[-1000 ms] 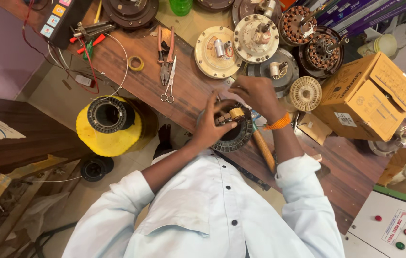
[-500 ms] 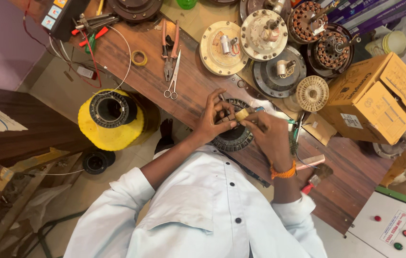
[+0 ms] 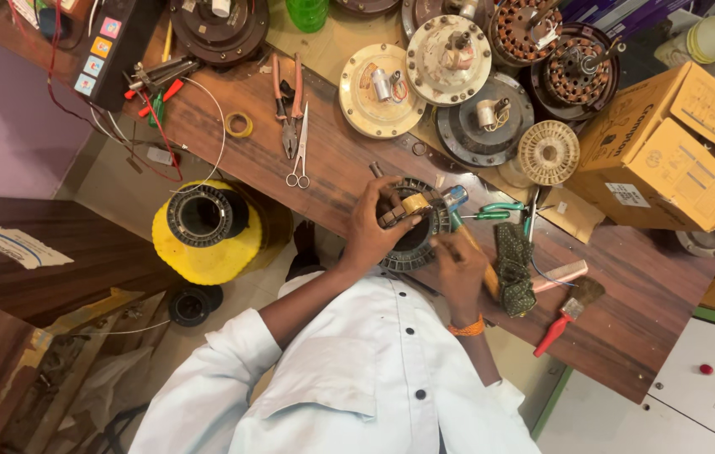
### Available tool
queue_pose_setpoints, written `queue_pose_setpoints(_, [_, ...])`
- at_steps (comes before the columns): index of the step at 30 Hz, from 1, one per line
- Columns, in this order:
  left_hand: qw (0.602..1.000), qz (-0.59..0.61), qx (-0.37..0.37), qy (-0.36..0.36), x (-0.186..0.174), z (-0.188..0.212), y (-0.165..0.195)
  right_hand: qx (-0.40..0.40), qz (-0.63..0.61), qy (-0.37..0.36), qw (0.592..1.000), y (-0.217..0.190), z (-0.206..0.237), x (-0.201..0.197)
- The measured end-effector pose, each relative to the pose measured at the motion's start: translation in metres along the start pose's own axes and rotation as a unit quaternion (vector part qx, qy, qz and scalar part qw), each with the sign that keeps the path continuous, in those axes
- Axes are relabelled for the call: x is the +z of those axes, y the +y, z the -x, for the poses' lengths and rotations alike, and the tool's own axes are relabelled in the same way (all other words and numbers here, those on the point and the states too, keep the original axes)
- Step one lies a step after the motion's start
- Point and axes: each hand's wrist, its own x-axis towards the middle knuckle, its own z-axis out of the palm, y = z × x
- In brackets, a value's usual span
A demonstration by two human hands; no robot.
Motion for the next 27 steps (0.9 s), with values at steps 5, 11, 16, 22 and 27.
queue_pose_setpoints(5, [0.994, -0.087, 0.053, 0.05, 0.004, 0.003, 0.008, -0.043, 0.056, 0.031, 0.997, -0.009, -0.043, -0.024])
queue_pose_setpoints(11, [0.99, -0.115, 0.063, 0.05, 0.004, 0.003, 0.002, -0.268, 0.089, -0.077, 0.956, -0.043, -0.095, -0.028])
queue_pose_setpoints(16, [0.988, -0.124, 0.064, 0.06, 0.008, 0.006, -0.008, -0.337, 0.136, -0.193, 0.912, -0.059, -0.131, -0.023])
queue_pose_setpoints(22, [0.965, 0.246, -0.067, -0.054, 0.002, -0.006, -0.025, -0.252, 0.29, -0.372, 0.845, -0.084, -0.171, 0.006])
queue_pose_setpoints(27, [0.92, 0.342, -0.167, -0.096, -0.004, -0.004, -0.029, -0.234, 0.303, -0.373, 0.845, -0.106, -0.168, 0.015])
